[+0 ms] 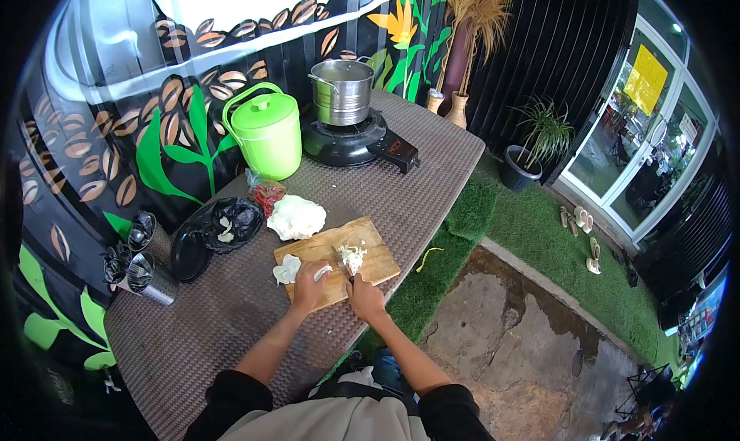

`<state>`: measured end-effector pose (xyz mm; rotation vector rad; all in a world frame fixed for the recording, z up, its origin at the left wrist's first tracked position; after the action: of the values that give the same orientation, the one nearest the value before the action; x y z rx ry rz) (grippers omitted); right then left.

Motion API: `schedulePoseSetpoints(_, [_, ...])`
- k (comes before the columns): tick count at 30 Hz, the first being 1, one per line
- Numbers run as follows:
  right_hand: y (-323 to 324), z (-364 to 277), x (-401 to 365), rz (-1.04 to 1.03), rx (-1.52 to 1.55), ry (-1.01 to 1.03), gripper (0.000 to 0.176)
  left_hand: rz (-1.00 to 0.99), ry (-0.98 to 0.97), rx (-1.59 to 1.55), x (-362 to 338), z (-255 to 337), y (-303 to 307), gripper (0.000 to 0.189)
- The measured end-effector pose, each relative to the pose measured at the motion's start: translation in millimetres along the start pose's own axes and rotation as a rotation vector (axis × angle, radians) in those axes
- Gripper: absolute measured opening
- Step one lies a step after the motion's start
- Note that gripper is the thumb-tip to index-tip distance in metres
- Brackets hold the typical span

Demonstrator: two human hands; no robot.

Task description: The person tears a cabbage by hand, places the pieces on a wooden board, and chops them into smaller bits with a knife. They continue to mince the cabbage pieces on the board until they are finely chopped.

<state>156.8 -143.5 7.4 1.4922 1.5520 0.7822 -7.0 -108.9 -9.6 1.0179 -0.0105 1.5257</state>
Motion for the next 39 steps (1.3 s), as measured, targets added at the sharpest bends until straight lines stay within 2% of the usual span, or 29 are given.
schedulePoseSetpoints(4, [-1.2,-4.0,-4.3,-0.025,0.015,-0.049,0.036,-0.009,-0.032,0.088,5.8,14.1,-7.5,0.021])
schedulePoseSetpoints(6, [-3.9,-4.4,-5.0,-0.031,0.0,-0.056,0.036,0.061,-0.098,0.092,4.9,20.8,-7.6,0.026])
schedulePoseSetpoints(10, [-9.4,-4.9,-6.1,-0.038,-0.017,-0.036,0.036,0.003,-0.024,0.025,2.9,15.4,-6.7,0.026])
schedulePoseSetpoints(21, [-21.4,-12.7,-7.1,-0.03,-0.063,-0.027,0.031,0.088,-0.003,-0.013,0.9,9.5,-4.6,0.019])
schedulePoseSetpoints(27, [-34.3,-21.5,7.4,0.065,-0.173,-0.039,0.024,0.079,-0.028,-0.01,2.0,10.3,-2.5,0.016])
schedulePoseSetpoints(32, [-11.2,-27.8,35.6,-0.105,-0.192,0.051,0.025,0.088,0.028,-0.044,-0.7,5.2,-4.6,0.014])
schedulePoseSetpoints(33, [-9.5,-25.5,34.5,-0.098,-0.116,0.074,0.034,0.08,0.028,-0.031,-0.1,5.9,-3.9,0.013])
schedulePoseSetpoints(37, [-25.2,-25.9,11.1,-0.116,-0.236,0.109,0.032,0.092,0.031,-0.064,0.8,7.4,-1.6,0.014])
schedulePoseSetpoints(39, [-31.8,-26.2,2.7,-0.022,-0.137,-0.034,0.028,0.057,0.027,0.007,-0.8,5.9,-3.7,0.015])
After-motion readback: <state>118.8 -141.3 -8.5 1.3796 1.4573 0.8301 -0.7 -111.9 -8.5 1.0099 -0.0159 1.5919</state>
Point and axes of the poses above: each hand's wrist, its own x-axis towards the middle knuckle, its own y-axis out of the back of the hand, z = x × y, the point moved 4 cm from there along x, towards the middle knuckle, and after that the axes turned 8 degrees about -y, right-handed, at the moved point
